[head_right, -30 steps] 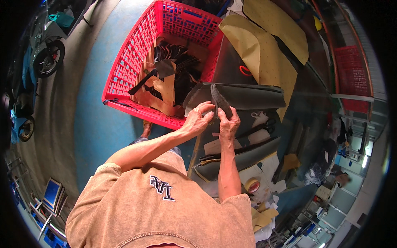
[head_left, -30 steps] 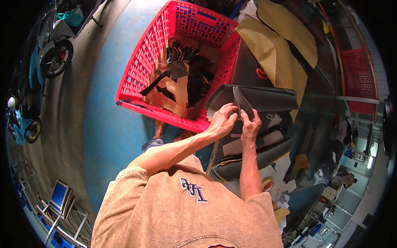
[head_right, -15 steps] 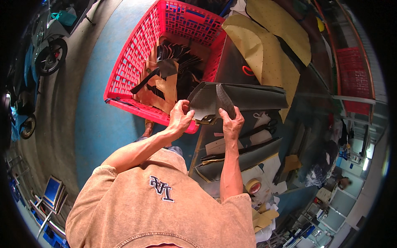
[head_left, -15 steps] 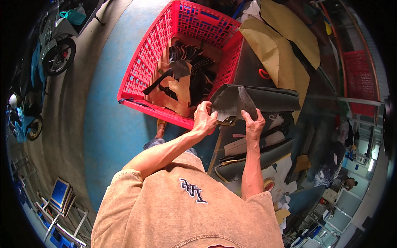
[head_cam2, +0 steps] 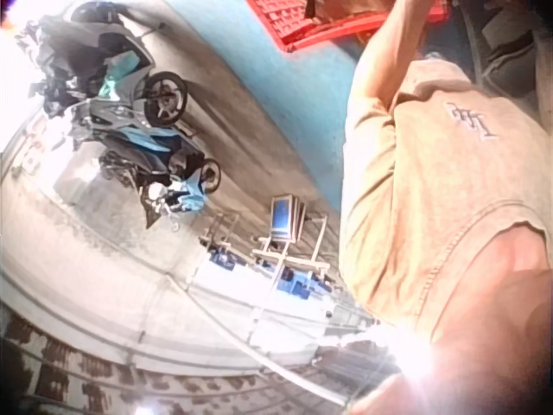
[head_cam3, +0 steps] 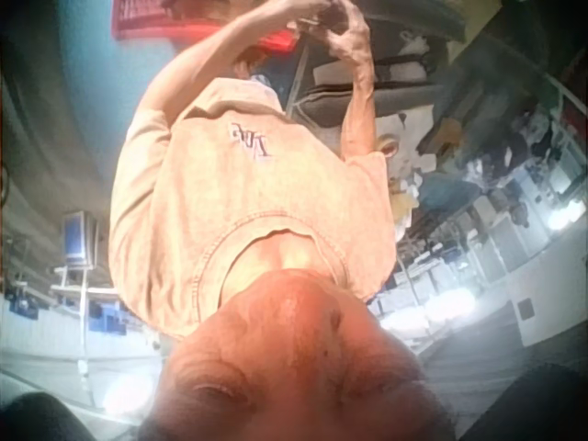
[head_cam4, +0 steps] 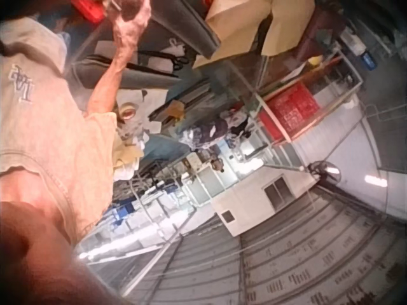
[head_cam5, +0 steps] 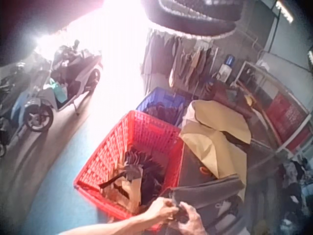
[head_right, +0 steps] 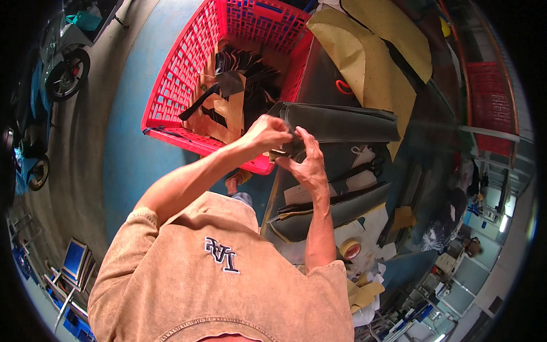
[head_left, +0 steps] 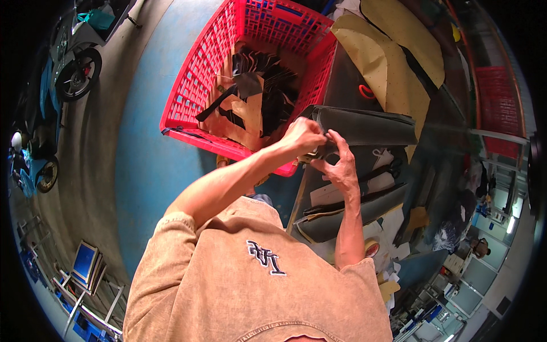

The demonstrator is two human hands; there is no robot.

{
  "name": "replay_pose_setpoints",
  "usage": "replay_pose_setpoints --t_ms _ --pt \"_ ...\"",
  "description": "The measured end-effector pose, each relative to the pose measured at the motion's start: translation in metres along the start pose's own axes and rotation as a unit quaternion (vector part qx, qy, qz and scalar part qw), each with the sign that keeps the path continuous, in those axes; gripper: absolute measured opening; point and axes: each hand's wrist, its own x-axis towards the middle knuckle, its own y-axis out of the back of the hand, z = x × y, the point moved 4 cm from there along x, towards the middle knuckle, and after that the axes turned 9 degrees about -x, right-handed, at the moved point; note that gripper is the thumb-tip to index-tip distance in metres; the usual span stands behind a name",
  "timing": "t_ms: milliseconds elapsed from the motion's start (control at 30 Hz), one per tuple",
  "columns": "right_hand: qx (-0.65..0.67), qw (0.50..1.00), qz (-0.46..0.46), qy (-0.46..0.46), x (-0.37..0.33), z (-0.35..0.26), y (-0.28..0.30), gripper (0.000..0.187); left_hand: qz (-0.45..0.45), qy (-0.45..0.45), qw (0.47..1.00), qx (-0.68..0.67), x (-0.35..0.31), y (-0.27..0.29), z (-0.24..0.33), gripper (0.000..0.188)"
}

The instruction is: The person aligns and smooths a large transparent sheet with blue and red lines on a metal table, then retrieves dark gray plastic parts from a red crate and places them onto the sheet. The person repeats this process, handling the parts one at a time.

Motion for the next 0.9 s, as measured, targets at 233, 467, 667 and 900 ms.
replay_pose_setpoints --t_ms 233,467,667,900 --pt "0.115 0.985 0.106 -0.07 0.013 0.026 -0.004 0.025 -0.003 0.014 0.994 -0.105 0.016 0.004 -0.012 0.025" --pt "0.19 0.971 0.109 -0.099 0.009 0.04 -0.002 0.019 0.104 0.111 0.912 -0.381 -0.029 0.01 -0.076 0.021" --pt "0.182 0.974 0.099 -0.09 0.01 0.037 -0.003 0.019 0.142 0.19 0.862 -0.447 -0.037 0.001 -0.075 0.025" --pt "0.169 0.977 0.098 -0.088 0.011 0.042 -0.004 0.02 0.133 0.168 0.821 -0.529 -0.041 -0.006 -0.076 0.039"
